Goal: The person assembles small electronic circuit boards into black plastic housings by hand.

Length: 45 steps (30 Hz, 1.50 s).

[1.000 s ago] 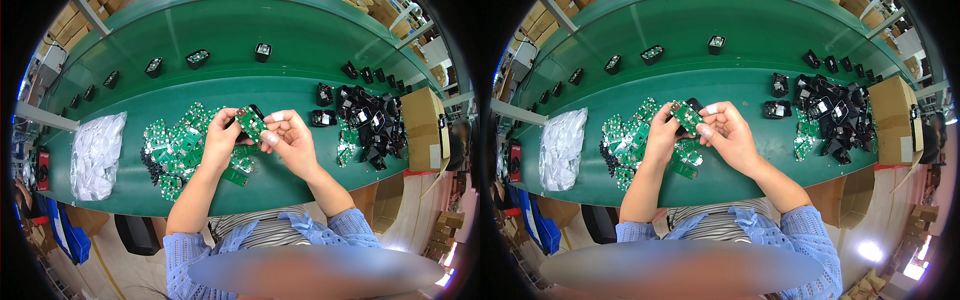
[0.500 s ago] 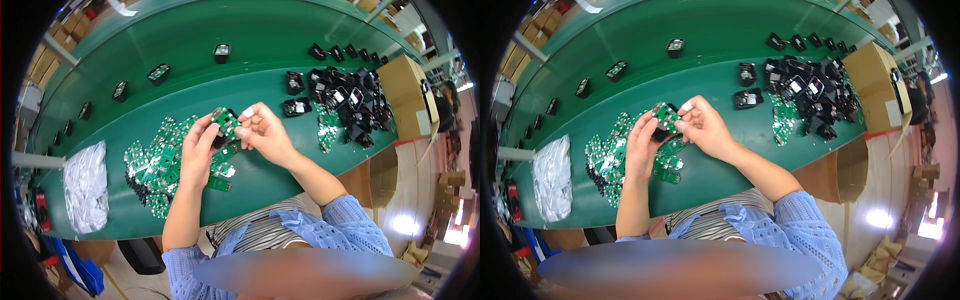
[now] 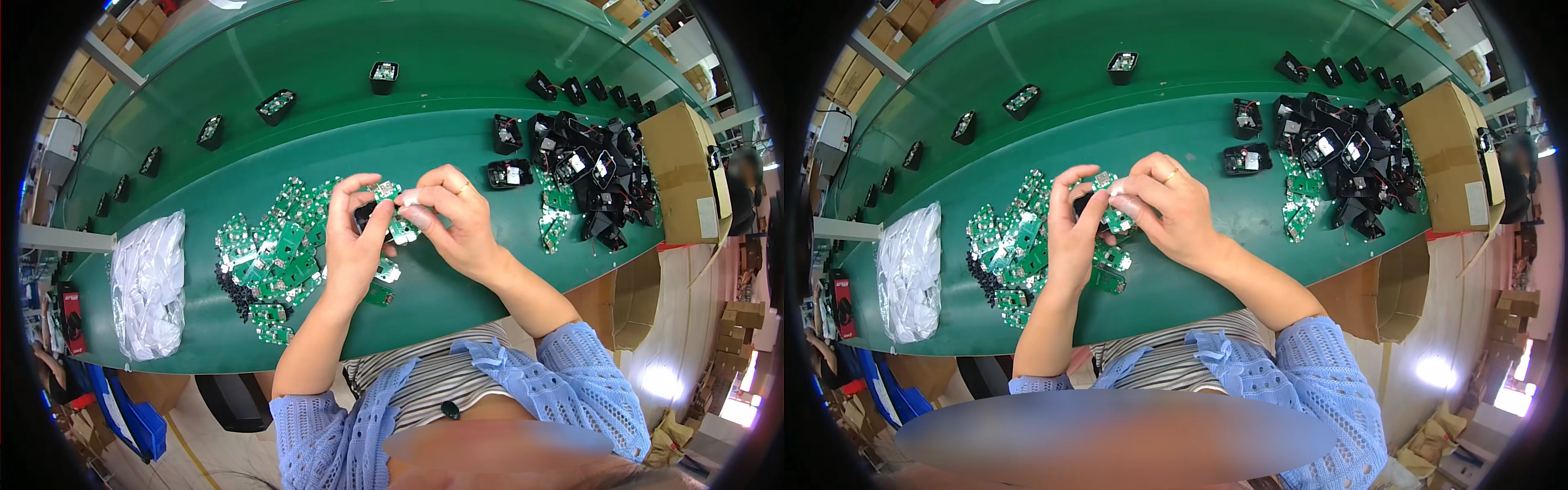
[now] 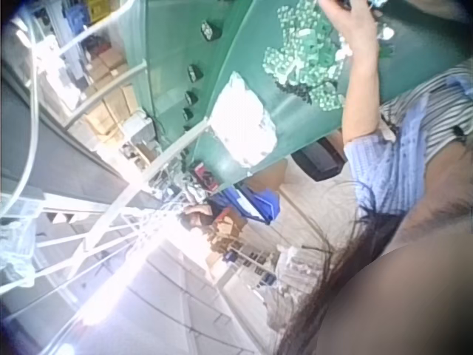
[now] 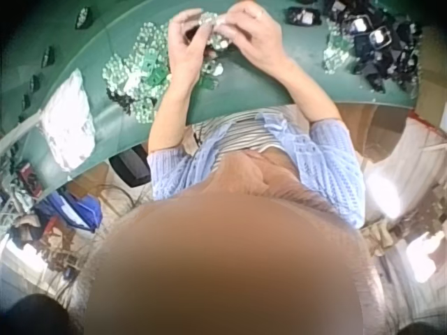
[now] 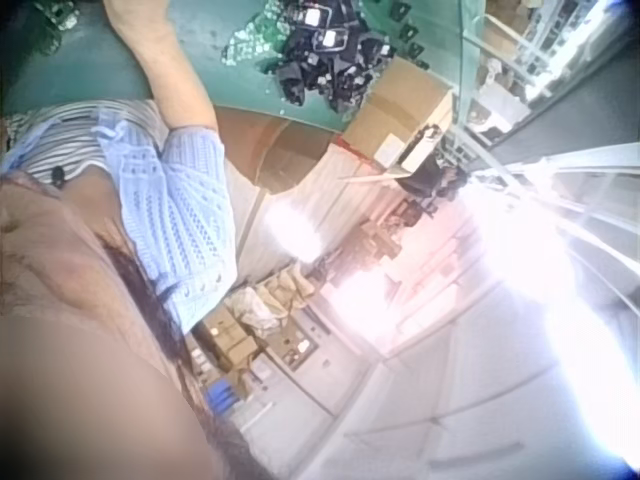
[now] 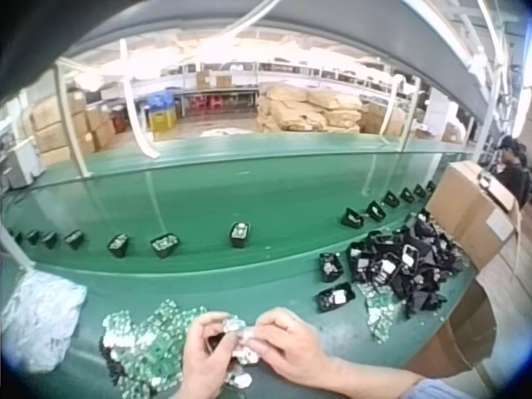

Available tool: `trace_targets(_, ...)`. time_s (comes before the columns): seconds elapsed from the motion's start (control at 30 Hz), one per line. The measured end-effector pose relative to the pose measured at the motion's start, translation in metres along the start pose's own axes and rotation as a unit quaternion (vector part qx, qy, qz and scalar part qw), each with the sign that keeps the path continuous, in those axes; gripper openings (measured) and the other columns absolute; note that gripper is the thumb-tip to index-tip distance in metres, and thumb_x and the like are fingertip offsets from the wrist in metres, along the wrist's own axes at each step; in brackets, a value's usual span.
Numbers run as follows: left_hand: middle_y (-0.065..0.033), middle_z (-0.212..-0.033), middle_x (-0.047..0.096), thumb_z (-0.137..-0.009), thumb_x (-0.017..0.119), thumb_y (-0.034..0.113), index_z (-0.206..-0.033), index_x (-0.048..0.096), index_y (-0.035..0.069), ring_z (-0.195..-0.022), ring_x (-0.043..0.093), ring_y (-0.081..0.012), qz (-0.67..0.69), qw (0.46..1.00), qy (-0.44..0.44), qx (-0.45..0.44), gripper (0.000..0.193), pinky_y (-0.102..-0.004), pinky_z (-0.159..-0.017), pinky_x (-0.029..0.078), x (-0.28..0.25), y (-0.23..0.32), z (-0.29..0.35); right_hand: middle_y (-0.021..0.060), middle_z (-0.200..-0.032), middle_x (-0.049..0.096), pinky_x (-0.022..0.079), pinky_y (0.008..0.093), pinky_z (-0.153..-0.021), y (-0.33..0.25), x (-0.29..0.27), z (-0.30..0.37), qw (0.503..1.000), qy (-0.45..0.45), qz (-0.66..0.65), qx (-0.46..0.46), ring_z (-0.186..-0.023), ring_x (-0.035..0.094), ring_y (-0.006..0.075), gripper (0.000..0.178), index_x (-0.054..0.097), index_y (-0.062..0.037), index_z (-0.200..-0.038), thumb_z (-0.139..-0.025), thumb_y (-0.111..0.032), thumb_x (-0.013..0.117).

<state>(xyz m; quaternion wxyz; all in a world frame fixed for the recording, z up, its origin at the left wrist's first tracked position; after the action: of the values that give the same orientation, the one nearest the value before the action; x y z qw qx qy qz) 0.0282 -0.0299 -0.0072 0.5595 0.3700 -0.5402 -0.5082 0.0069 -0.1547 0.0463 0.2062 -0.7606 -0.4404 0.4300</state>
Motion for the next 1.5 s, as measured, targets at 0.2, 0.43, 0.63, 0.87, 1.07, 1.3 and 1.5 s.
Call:
trace_targets(0.2,-0.0058,-0.101,0.05,-0.084,0.052,0.004,-0.099,0.058,0.006,-0.067,0.048,-0.0035,-0.098,0.983,0.004,0.153,0.016,-0.0158,-0.043,0.039,-0.006,0.024,0.005,0.0038,-0.073,0.049,0.041,0.0301,-0.053,-0.026,0.007,-0.013,0.974,-0.06,0.188,-0.108,-0.067,0.051,0.0193,0.011,0.053,-0.0072,-0.076,-0.071,-0.012,0.062)
trace_targets(0.43,-0.0082,-0.098,0.052,-0.075,0.063,-0.001,-0.087,0.063,0.007,-0.077,0.055,-0.0143,-0.251,0.911,0.039,0.326,0.015,-0.0241,-0.06,0.047,0.005,0.057,0.022,0.0029,-0.077,0.048,0.039,0.0309,-0.057,-0.049,0.008,-0.023,0.923,-0.167,0.297,-0.18,-0.073,0.049,0.0178,0.011,0.051,-0.0088,-0.076,-0.067,-0.012,0.056)
trace_targets(0.63,-0.0076,-0.093,0.053,-0.076,0.063,0.0,-0.086,0.061,0.004,-0.073,0.054,-0.0134,-0.232,0.912,0.037,0.337,0.011,-0.0235,-0.058,0.045,-0.004,0.054,0.019,0.0043,-0.076,0.051,0.04,0.0305,-0.056,-0.051,0.014,-0.022,0.93,-0.185,0.261,-0.18,-0.069,0.051,0.0205,0.018,0.053,-0.0074,-0.081,-0.067,-0.01,0.065)
trace_targets(0.87,-0.0039,-0.091,0.053,-0.085,0.056,0.007,-0.091,0.057,0.002,-0.058,0.048,-0.0031,0.029,0.996,-0.051,0.065,0.007,-0.0154,-0.041,0.04,-0.003,0.018,0.007,0.0072,-0.08,0.054,0.045,0.026,-0.052,-0.017,0.002,-0.012,0.996,-0.059,-0.061,0.014,-0.065,0.055,0.0154,0.012,0.06,-0.0024,-0.085,-0.074,-0.002,0.065)
trace_targets(1.07,-0.0033,-0.089,0.054,-0.085,0.055,0.005,-0.096,0.055,0.003,-0.054,0.048,-0.0035,0.078,0.994,-0.07,0.002,0.011,-0.0162,-0.041,0.04,0.003,0.01,0.008,0.0088,-0.076,0.054,0.045,0.0251,-0.053,-0.014,-0.007,-0.013,0.994,-0.014,-0.112,0.007,-0.065,0.055,0.0153,0.013,0.059,-0.001,-0.085,-0.074,0.0,0.065)
trace_targets(1.3,-0.0058,-0.103,0.05,-0.082,0.054,-0.002,-0.111,0.051,0.002,-0.065,0.049,-0.005,-0.118,0.972,0.025,0.202,0.03,-0.0168,-0.048,0.04,-0.009,0.037,0.016,0.0089,-0.081,0.055,0.044,0.0288,-0.052,-0.036,-0.003,-0.014,0.987,-0.065,0.025,-0.147,-0.064,0.054,0.0214,0.021,0.057,-0.0015,-0.083,-0.065,0.003,0.067)
trace_targets(1.5,-0.0077,-0.102,0.051,-0.08,0.056,-0.002,-0.11,0.052,0.001,-0.081,0.051,-0.0094,-0.254,0.91,0.04,0.324,0.031,-0.0176,-0.06,0.042,-0.003,0.058,0.026,0.008,-0.081,0.054,0.044,0.0304,-0.051,-0.042,-0.001,-0.014,0.979,-0.076,0.058,-0.179,-0.063,0.052,0.022,0.026,0.058,-0.0014,-0.084,-0.06,0.003,0.067)
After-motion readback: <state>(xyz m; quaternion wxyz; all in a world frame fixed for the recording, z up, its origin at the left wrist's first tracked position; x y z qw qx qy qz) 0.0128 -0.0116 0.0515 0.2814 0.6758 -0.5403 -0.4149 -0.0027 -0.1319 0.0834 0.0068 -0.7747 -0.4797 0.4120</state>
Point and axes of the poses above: each hand's wrist, its own z-axis away from the middle knuckle, its own x-axis out of the palm, y = z × x, the point moved 9 cm from there along -z, towards the middle knuckle
